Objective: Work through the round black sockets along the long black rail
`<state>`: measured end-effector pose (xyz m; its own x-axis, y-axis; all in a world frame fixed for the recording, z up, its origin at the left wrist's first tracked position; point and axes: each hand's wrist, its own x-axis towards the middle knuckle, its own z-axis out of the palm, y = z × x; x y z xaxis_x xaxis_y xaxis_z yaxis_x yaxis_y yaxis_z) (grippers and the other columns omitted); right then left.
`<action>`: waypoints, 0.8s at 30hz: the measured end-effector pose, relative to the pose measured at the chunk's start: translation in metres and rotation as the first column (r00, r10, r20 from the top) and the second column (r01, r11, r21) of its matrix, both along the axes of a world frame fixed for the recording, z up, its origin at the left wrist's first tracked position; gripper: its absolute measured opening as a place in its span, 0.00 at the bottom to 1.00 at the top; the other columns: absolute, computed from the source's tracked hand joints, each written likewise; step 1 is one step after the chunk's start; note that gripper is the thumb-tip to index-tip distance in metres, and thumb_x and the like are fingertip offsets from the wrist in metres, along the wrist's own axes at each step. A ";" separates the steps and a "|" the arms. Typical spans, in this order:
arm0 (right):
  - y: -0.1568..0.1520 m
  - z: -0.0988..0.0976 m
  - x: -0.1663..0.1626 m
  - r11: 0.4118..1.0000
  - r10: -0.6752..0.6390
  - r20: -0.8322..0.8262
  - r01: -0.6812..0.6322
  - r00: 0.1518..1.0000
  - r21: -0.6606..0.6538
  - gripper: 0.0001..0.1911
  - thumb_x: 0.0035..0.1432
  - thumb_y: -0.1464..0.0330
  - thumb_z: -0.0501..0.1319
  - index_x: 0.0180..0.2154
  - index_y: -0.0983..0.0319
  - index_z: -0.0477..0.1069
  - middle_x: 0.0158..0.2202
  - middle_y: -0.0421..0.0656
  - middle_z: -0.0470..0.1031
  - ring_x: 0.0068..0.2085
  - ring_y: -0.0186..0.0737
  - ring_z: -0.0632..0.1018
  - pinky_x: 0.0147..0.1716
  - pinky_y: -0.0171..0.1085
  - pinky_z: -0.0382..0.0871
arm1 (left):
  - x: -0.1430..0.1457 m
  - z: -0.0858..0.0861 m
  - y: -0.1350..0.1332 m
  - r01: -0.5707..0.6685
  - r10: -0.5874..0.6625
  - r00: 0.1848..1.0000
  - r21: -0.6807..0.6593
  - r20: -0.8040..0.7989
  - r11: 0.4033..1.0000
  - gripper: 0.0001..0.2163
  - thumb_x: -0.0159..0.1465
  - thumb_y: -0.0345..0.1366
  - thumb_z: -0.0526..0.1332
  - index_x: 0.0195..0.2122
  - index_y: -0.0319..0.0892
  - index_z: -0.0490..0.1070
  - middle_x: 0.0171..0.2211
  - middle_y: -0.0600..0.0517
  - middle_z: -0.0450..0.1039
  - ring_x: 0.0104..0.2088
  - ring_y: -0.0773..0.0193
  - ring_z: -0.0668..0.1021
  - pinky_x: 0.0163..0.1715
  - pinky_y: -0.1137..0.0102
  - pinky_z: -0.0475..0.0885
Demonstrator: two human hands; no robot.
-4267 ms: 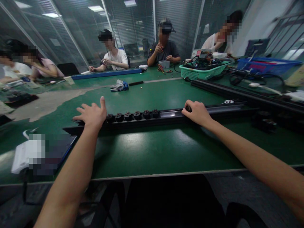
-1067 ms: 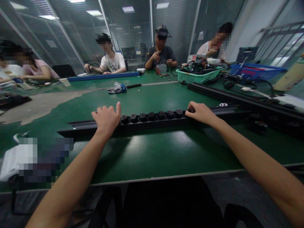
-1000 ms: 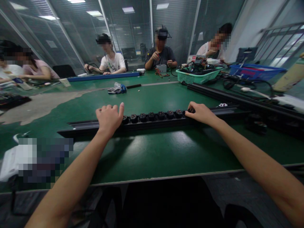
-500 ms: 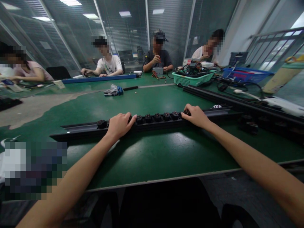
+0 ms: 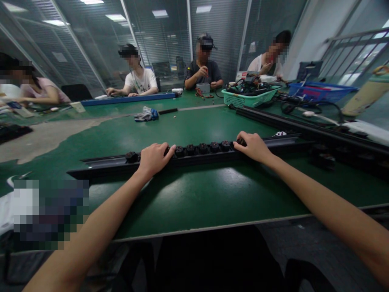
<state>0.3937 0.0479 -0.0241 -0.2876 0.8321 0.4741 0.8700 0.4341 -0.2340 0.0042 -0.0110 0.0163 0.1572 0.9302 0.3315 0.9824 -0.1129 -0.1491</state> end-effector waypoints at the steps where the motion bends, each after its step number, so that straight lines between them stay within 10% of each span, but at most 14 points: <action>1: 0.000 0.001 0.000 1.000 -0.002 -0.004 0.002 1.000 -0.007 0.11 0.65 0.57 0.58 0.36 0.57 0.66 0.34 0.48 0.79 0.37 0.52 0.79 0.44 0.46 0.66 | 0.000 0.000 0.000 -0.001 0.001 1.000 0.000 -0.002 1.000 0.32 0.77 0.57 0.39 0.41 0.42 0.78 0.39 0.41 0.81 0.39 0.51 0.81 0.31 0.65 0.61; 24: -0.005 0.011 -0.002 0.993 -0.031 -0.078 0.021 0.996 -0.118 0.11 0.63 0.56 0.60 0.36 0.56 0.66 0.32 0.45 0.78 0.36 0.49 0.79 0.41 0.43 0.66 | 0.000 0.002 0.000 -0.007 0.007 1.000 -0.014 0.004 1.000 0.33 0.77 0.58 0.40 0.44 0.42 0.80 0.40 0.40 0.81 0.40 0.50 0.81 0.34 0.65 0.64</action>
